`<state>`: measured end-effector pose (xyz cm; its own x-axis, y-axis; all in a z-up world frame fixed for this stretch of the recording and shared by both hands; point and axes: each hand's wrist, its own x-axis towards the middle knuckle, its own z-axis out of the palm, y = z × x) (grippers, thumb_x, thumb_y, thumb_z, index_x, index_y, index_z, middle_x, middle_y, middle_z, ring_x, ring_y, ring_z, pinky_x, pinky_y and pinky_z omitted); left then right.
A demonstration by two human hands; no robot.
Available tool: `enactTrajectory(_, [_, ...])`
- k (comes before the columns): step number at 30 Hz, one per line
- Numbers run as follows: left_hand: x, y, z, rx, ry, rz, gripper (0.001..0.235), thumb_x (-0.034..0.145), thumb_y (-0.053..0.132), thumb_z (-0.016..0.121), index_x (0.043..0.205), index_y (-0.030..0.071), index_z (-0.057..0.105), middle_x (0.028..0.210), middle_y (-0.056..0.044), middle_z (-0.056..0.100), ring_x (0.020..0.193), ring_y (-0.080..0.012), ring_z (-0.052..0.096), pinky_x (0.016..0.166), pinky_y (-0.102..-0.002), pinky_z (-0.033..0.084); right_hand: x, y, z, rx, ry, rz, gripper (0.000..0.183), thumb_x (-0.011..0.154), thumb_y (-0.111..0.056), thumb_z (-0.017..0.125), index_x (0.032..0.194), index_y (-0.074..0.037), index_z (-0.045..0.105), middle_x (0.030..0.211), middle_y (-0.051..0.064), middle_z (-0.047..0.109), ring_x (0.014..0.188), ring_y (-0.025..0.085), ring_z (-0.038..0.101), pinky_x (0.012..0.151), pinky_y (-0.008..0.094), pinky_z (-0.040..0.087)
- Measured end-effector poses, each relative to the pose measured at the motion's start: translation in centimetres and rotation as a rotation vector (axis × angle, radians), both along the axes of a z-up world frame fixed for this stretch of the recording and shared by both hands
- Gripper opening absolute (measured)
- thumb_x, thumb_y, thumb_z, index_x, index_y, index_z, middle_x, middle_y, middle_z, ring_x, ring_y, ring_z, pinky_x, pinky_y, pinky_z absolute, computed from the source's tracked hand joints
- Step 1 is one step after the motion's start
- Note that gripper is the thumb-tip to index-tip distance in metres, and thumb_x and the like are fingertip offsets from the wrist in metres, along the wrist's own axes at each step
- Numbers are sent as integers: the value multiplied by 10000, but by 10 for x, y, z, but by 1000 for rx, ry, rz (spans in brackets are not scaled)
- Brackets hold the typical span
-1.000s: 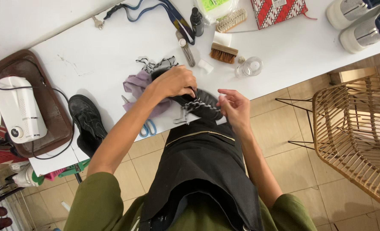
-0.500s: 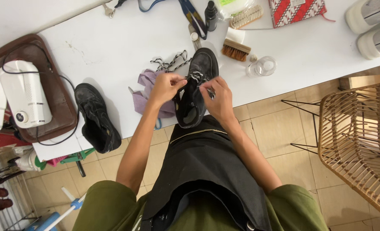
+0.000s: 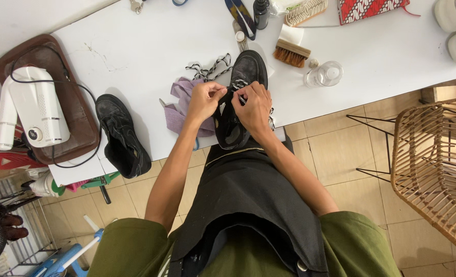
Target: The person laces a black shoe placed on a white table, threading the laces through the eyelets and tying them. The person also briefly wipes the shoe with a purple cloth during the process.
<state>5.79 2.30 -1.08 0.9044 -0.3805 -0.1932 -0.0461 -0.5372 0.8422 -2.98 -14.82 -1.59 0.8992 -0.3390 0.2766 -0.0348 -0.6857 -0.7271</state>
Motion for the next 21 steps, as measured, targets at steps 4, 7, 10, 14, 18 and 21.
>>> enactTrajectory(4, [-1,1,1,-35,33,6,102,1008,224,806,1061,214,893,806,43,829,703,-25,662,657,-213,526,3,2,-2,-25,-43,-15,120,895,-145,837,839,-174,735,820,-46,529,792,190,615,771,352,428])
enactTrajectory(7, [0,-1,4,-33,47,10,107,1014,236,805,1071,218,894,810,49,831,708,-9,661,659,-200,524,6,3,-4,-39,-85,-11,123,890,-120,833,838,-172,735,820,-53,522,780,169,600,779,342,399])
enactTrajectory(10, [2,-1,2,-24,71,17,114,1018,238,802,1079,213,895,813,48,831,713,-7,661,662,-196,525,8,3,-6,-53,-120,-12,123,889,-97,826,842,-166,735,819,-46,519,770,168,588,781,343,386])
enactTrajectory(14, [3,1,1,-7,89,15,117,1017,253,810,1083,210,897,817,40,833,715,-13,665,660,-205,527,8,6,-9,-74,-158,-22,134,887,-81,816,842,-168,725,818,-45,524,763,166,585,781,344,382])
enactTrajectory(18, [2,1,4,-3,96,19,114,1013,252,811,1077,224,900,821,51,836,710,-21,678,657,-208,533,11,9,-12,-113,-176,-31,148,867,-90,830,824,-175,716,807,-42,521,757,167,581,778,340,372])
enactTrajectory(21, [2,2,0,-1,92,38,114,1009,246,807,1068,225,902,803,61,831,665,-8,644,619,-194,501,12,9,-10,-95,-181,-6,140,866,-91,834,818,-173,732,801,-34,525,748,163,571,783,343,369])
